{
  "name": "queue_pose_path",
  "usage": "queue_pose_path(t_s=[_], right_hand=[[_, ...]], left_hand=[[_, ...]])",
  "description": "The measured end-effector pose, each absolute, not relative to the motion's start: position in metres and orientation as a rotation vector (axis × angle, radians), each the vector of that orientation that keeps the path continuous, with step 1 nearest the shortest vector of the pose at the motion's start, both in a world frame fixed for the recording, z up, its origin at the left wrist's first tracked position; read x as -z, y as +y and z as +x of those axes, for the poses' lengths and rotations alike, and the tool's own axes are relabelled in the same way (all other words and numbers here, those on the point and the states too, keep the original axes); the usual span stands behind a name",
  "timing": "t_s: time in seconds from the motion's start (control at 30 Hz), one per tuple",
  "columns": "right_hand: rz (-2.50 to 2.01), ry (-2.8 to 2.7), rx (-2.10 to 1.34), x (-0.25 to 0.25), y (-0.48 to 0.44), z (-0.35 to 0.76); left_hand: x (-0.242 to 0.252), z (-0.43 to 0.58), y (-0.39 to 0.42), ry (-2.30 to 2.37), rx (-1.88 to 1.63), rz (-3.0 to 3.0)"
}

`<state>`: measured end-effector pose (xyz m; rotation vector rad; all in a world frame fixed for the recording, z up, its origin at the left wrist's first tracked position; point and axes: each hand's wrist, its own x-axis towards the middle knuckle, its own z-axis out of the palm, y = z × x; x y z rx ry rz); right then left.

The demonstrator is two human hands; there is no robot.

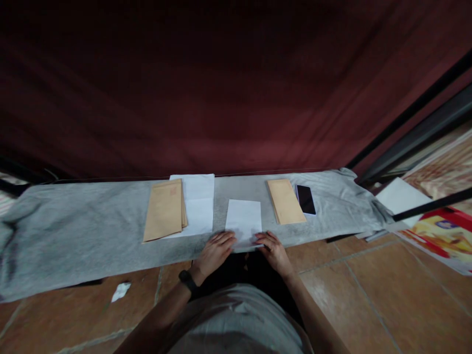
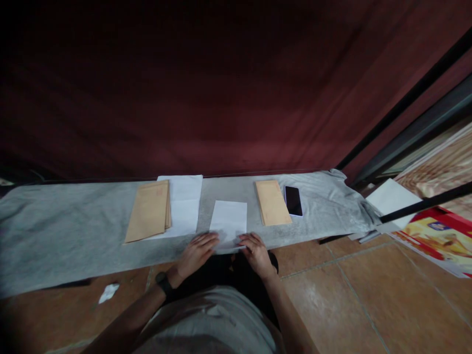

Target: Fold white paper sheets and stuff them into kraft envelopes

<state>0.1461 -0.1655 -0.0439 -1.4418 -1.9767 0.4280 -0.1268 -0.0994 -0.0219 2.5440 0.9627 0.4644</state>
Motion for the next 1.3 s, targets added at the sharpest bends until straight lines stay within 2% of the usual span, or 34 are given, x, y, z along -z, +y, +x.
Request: queue_pose_path(t_s=[0.2, 0.43, 0.73, 1.0, 1.3], right_hand=[[-1.544, -1.884, -0.447, 0.038, -0.161, 0.145], [-1.695, -1.703, -0.411, 0.044, -0.152, 0.144], [-1.869, -1.589, -0.388, 0.039, -0.119, 0.137], [-2.131, -1.713, -0.047, 0.033, -0.095, 0.128], [-2.209, -1.670, 0.006, 0.033, -0.070, 0.127]], left_hand=[[0.019, -0.128, -0.079, 0.991, -0.590, 2.231], [0.015, -0.112, -0.066, 1.319, -0.672, 1.837], [0.009, -0.091, -0.049, 1.555, -0.613, 1.938], [-0.001, -0.072, -0.031, 1.783, -0.323, 2.114], [0.000, -0.062, -0.016, 1.852, -0.259, 2.158]])
